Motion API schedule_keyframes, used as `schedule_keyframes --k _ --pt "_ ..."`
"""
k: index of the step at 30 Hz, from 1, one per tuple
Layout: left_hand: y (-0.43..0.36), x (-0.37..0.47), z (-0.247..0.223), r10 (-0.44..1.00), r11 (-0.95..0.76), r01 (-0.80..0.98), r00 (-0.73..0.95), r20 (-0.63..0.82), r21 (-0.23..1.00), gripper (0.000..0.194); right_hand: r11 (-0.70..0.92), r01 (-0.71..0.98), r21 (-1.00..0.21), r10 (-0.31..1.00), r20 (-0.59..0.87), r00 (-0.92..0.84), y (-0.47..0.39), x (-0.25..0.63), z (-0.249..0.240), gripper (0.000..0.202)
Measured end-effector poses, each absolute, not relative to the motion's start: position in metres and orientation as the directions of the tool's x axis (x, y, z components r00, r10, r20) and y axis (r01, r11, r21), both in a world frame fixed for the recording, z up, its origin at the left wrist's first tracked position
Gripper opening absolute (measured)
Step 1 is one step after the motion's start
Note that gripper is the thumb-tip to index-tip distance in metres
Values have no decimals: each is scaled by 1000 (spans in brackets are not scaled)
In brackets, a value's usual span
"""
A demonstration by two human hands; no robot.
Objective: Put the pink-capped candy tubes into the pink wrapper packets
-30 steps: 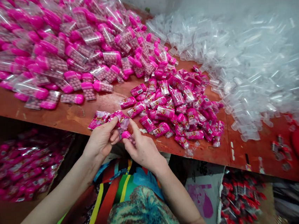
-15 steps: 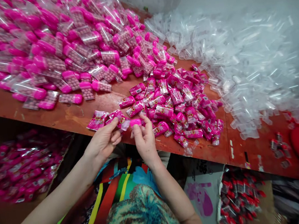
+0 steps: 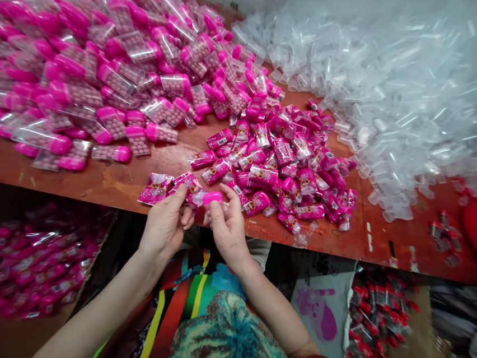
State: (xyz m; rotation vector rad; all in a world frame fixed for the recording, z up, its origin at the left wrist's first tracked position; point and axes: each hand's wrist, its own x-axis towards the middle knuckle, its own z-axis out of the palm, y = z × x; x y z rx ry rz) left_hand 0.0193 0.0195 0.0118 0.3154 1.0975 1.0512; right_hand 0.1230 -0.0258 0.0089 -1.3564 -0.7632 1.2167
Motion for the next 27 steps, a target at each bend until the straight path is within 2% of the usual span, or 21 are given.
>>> schedule_keyframes --k 4,9,16,18,21,23,25,27 --pt "18 20 11 816 529 -515 90 -571 674 46 -182 -223 -958 948 -230 217 -28 118 4 44" --pt "17 16 12 795 599 -474 253 -552 645 44 -198 -204 -959 952 -238 193 -30 117 -2 43" --pt "14 11 4 702 708 -400 490 -517 582 39 -150 89 -985 975 -132 181 -30 124 -5 52" --pt "14 8 2 666 737 -378 551 -504 560 37 -168 50 -985 974 -158 163 -28 126 -2 52" --pt "16 4 2 633 758 -358 604 -484 545 33 -282 -177 -943 951 -300 80 -26 127 4 49" --pt "16 2 3 642 752 -360 591 -488 552 29 -359 -271 -893 929 -369 -13 -25 128 7 48" --pt "16 2 6 659 738 -358 561 -500 571 27 -359 -260 -896 932 -361 -42 -24 128 6 48" --pt "14 2 7 665 734 -350 545 -510 582 27 -263 -140 -955 963 -269 26 -25 128 2 46"
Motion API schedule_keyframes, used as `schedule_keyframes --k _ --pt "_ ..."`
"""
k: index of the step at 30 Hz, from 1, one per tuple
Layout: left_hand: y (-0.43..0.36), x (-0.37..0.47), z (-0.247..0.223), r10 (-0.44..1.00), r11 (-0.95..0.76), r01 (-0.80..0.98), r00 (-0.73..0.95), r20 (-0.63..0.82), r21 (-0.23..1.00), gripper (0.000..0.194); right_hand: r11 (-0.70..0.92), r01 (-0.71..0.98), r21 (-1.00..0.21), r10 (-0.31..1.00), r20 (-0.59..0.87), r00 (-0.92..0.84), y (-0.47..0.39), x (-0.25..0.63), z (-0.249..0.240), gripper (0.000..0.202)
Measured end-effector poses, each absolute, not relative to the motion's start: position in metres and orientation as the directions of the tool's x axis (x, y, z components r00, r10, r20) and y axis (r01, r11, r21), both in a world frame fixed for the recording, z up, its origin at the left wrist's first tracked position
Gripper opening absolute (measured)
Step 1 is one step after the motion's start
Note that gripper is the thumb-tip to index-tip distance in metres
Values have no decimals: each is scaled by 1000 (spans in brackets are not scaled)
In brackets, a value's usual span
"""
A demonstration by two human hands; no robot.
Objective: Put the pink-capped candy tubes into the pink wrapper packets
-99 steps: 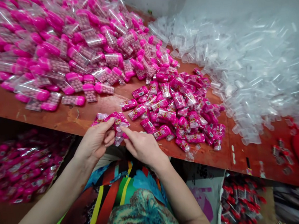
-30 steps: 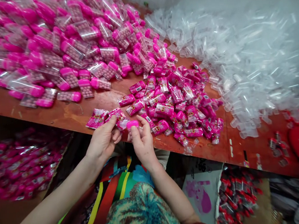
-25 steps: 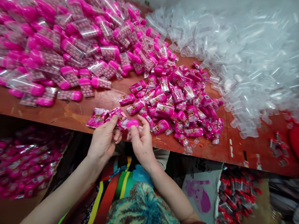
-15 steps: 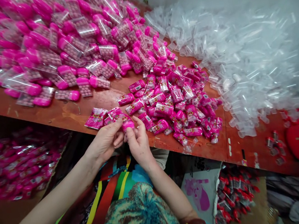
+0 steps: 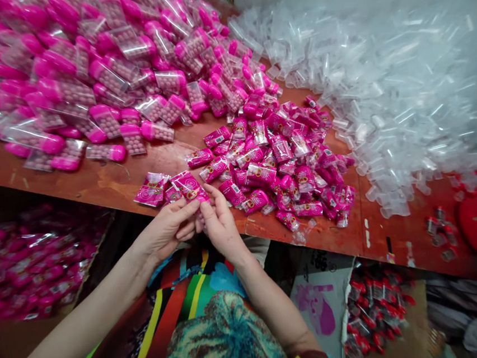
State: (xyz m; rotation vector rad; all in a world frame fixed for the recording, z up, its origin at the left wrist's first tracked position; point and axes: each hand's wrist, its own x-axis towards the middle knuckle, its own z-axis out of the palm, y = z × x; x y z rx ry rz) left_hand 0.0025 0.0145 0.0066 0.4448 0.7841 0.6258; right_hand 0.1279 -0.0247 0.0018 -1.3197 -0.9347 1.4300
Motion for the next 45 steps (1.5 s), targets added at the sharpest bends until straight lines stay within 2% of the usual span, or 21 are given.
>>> schedule_keyframes --k 3,5,8,11,18,20,22,24,26,28,30,33,35,37,41,45 --pt "12 4 5 642 756 -350 559 -524 553 28 -106 131 -986 987 -88 136 -26 128 -7 39" --pt "12 4 3 618 779 -366 586 -523 510 26 -86 179 -980 987 -60 148 -27 128 -12 35" --pt "13 3 0 620 783 -421 587 -520 458 25 -113 47 -993 987 -106 125 -30 128 -12 36" --pt "15 3 -1 665 746 -467 555 -500 474 25 -164 -67 -984 985 -167 52 -34 129 -8 43" --pt "20 0 8 641 759 -348 551 -534 551 29 -316 -248 -916 947 -321 -18 -31 130 -3 50" --pt "21 0 10 641 758 -329 535 -550 563 29 -260 -168 -951 964 -265 8 -31 129 -5 49" --pt "21 2 11 664 742 -349 500 -556 572 29 -160 24 -987 985 -158 66 -32 127 -7 48" --pt "19 6 11 695 718 -395 450 -561 573 30 -111 242 -964 991 -90 96 -33 125 -10 50" --pt "17 11 10 716 697 -442 398 -574 564 29 -120 340 -933 991 -89 104 -34 124 -13 50" --pt "15 15 9 719 692 -465 384 -579 551 28 -136 255 -957 986 -107 126 -33 123 -14 48" --pt "15 15 8 714 699 -458 402 -574 549 26 -167 33 -985 976 -161 146 -30 122 -12 45" --pt "16 11 8 702 712 -418 437 -563 565 26 -283 -275 -919 945 -317 85 -26 122 -7 45" --pt "19 7 8 693 720 -402 465 -552 565 26 -337 -356 -872 928 -370 28 -24 122 -4 47" --pt "22 3 8 683 727 -405 505 -527 554 26 -317 -369 -874 935 -352 31 -22 122 -3 46" --pt "26 1 7 692 717 -418 526 -495 557 27 -235 -240 -942 967 -252 45 -24 124 -5 45" --pt "26 8 5 720 694 -445 432 -543 566 26 -130 99 -987 988 -120 98 -26 126 -7 50"
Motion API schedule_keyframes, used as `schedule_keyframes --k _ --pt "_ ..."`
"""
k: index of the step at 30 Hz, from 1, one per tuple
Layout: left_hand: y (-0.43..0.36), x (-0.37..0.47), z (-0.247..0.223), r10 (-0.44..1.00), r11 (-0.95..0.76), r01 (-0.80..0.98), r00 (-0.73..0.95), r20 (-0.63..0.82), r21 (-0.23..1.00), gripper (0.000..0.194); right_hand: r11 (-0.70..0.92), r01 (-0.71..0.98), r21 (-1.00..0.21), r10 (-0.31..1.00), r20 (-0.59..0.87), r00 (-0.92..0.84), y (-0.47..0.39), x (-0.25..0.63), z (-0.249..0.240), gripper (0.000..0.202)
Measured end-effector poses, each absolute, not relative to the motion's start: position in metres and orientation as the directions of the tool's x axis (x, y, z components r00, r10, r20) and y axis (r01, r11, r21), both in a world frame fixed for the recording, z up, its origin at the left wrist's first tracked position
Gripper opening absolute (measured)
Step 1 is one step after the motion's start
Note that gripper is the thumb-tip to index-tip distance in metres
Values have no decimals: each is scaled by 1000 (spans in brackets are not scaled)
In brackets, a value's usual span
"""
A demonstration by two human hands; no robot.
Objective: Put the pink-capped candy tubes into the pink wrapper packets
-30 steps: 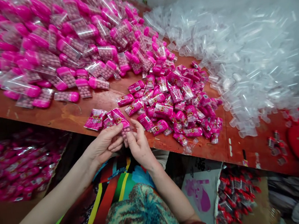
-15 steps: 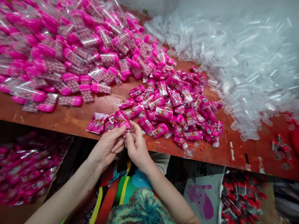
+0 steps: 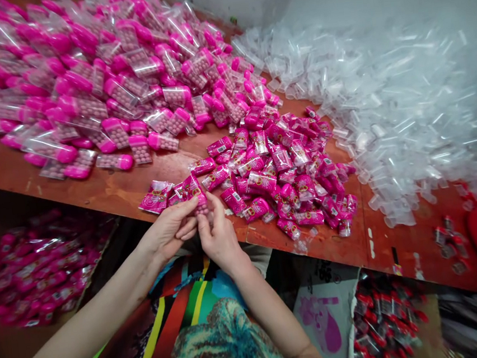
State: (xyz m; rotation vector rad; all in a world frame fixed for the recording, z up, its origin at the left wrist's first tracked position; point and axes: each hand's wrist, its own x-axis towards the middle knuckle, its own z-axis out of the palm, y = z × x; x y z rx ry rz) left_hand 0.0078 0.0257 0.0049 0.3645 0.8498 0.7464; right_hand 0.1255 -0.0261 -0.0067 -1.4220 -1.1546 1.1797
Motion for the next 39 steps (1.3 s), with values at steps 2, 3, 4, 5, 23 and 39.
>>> schedule_keyframes --k 2,3,4,5,23,39 --pt "25 10 5 724 690 -456 405 -558 563 27 -129 96 -987 988 -119 102 -26 125 -8 51" --pt "25 11 5 719 695 -449 414 -559 561 28 -149 27 -988 985 -146 96 -25 125 -8 51" --pt "25 10 6 709 705 -437 434 -556 558 29 -178 -62 -982 980 -183 85 -25 124 -8 51" --pt "25 9 6 696 718 -421 462 -550 554 29 -209 -149 -966 972 -222 74 -24 124 -8 50" --pt "21 5 5 729 685 -429 408 -550 589 32 -131 134 -982 991 -130 15 -28 127 -6 54" --pt "5 5 -5 687 724 -396 492 -535 565 33 -304 -245 -921 951 -309 -21 -23 129 -13 46"
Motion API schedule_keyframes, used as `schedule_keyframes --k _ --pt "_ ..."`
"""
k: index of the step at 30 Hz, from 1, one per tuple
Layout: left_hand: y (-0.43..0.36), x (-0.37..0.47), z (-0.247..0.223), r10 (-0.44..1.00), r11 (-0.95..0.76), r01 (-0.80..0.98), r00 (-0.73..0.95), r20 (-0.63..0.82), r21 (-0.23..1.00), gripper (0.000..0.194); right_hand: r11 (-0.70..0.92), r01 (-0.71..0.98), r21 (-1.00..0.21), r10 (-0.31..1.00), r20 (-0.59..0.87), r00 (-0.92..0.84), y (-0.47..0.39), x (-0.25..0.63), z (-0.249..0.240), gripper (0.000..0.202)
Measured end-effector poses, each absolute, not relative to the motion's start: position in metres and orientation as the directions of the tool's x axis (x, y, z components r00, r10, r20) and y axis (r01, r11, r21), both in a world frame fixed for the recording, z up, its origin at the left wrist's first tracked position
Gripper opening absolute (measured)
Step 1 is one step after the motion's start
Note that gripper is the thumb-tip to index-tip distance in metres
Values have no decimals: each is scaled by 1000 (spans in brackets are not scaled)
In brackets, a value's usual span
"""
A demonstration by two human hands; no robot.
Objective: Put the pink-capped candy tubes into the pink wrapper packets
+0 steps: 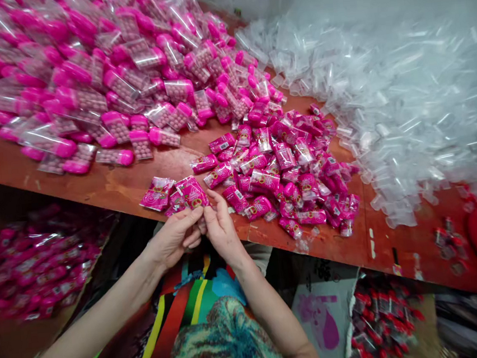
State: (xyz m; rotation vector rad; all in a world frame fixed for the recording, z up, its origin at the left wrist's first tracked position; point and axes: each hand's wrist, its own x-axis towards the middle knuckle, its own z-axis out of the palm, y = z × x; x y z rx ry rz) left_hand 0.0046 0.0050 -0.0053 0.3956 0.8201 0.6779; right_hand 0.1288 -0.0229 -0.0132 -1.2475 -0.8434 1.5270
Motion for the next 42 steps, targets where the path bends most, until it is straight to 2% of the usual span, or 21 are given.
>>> schedule_keyframes --k 4,8,18,23,26,29,32,33,35,37,38,40,42 --pt "9 3 -4 684 720 -355 503 -528 596 35 -292 -304 -907 954 -256 -154 -26 137 -18 45" --pt "7 7 -2 715 672 -266 476 -512 692 37 -239 -313 -919 970 -210 -123 -26 138 -25 45" --pt "0 15 -6 792 565 -80 331 -513 821 40 -291 -533 -795 950 -306 -62 -27 129 -44 34" --pt "-3 20 -5 778 573 -109 386 -496 812 39 -331 -510 -794 932 -361 -43 -25 134 -32 31" --pt "-5 17 0 776 559 -156 443 -448 815 35 -286 -486 -826 936 -350 44 -13 164 -6 26" --pt "-5 6 3 824 500 -84 351 -444 862 40 -92 -449 -889 936 -232 267 4 201 24 22" --pt "2 -6 -1 877 458 -19 173 -449 889 38 -7 -197 -980 905 -90 415 15 207 35 27" --pt "5 -8 -4 883 458 -16 127 -453 889 36 -23 -70 -997 917 -49 395 17 198 32 27" --pt "11 -9 -10 881 470 -20 75 -467 883 36 -68 226 -972 974 -16 224 21 169 18 23" --pt "16 -8 -16 875 482 -18 61 -480 876 36 -21 528 -849 997 19 69 26 137 2 17" --pt "18 -7 -19 873 485 -17 61 -484 874 35 -44 639 -768 998 -10 57 29 124 -5 18" --pt "20 -5 -21 869 493 -29 65 -490 870 31 -113 773 -624 994 -68 91 36 109 -14 20" --pt "22 -5 -22 860 510 -53 66 -507 858 28 -176 822 -542 984 -114 136 42 106 -18 19"
